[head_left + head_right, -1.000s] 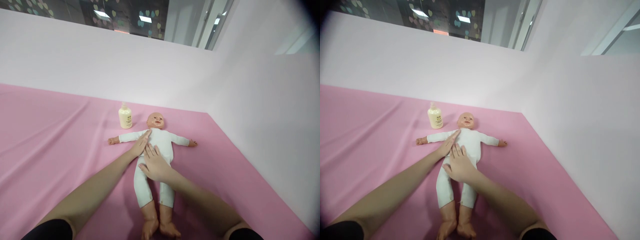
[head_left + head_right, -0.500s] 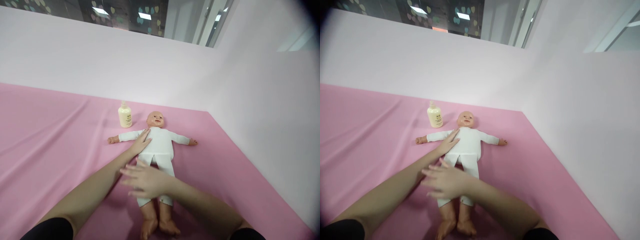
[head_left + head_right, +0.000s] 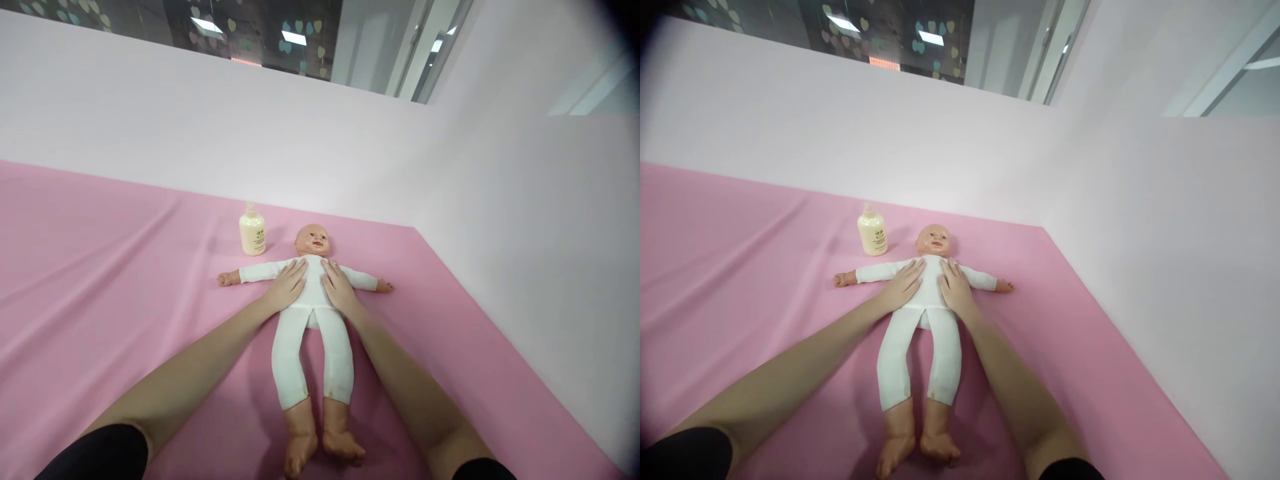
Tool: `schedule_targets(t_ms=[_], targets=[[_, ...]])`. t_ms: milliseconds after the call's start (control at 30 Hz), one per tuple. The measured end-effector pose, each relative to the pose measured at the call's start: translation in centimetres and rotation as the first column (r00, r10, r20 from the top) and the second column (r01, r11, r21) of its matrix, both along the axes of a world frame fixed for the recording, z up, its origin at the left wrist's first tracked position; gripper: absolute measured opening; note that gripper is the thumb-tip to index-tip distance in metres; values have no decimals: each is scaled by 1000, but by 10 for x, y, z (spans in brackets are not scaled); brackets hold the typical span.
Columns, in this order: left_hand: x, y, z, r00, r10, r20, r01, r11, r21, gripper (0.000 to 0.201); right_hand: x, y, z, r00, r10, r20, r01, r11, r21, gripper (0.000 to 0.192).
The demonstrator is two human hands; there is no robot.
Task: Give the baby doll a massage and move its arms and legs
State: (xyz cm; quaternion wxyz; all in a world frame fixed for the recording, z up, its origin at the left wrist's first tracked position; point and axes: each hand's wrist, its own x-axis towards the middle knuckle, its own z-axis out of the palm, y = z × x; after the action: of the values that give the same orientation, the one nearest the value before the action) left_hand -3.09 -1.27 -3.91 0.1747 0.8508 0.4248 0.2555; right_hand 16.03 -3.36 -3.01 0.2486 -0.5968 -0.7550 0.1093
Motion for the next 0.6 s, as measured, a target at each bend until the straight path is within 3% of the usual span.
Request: schedule_targets(t_ms=[167,300,467,600], targets=[[21,-38,28,965,-175,-195,174,984,-27,58,3,4,-8,999,9,-31,-7,998,60,51],[39,-69,32,926,-224,-304,229,973,-19,74,8,10,-16,994,3,-106,4,998,61,53],[41,-92,36,896,-309,-320,303,951,-69,85,10,15,-20,993,7,-116,1,998,69,54],[35,-102,50,819,-497,-285,455,867,-204,88,10,16,-19,994,-16,-108,21,999,48,57]])
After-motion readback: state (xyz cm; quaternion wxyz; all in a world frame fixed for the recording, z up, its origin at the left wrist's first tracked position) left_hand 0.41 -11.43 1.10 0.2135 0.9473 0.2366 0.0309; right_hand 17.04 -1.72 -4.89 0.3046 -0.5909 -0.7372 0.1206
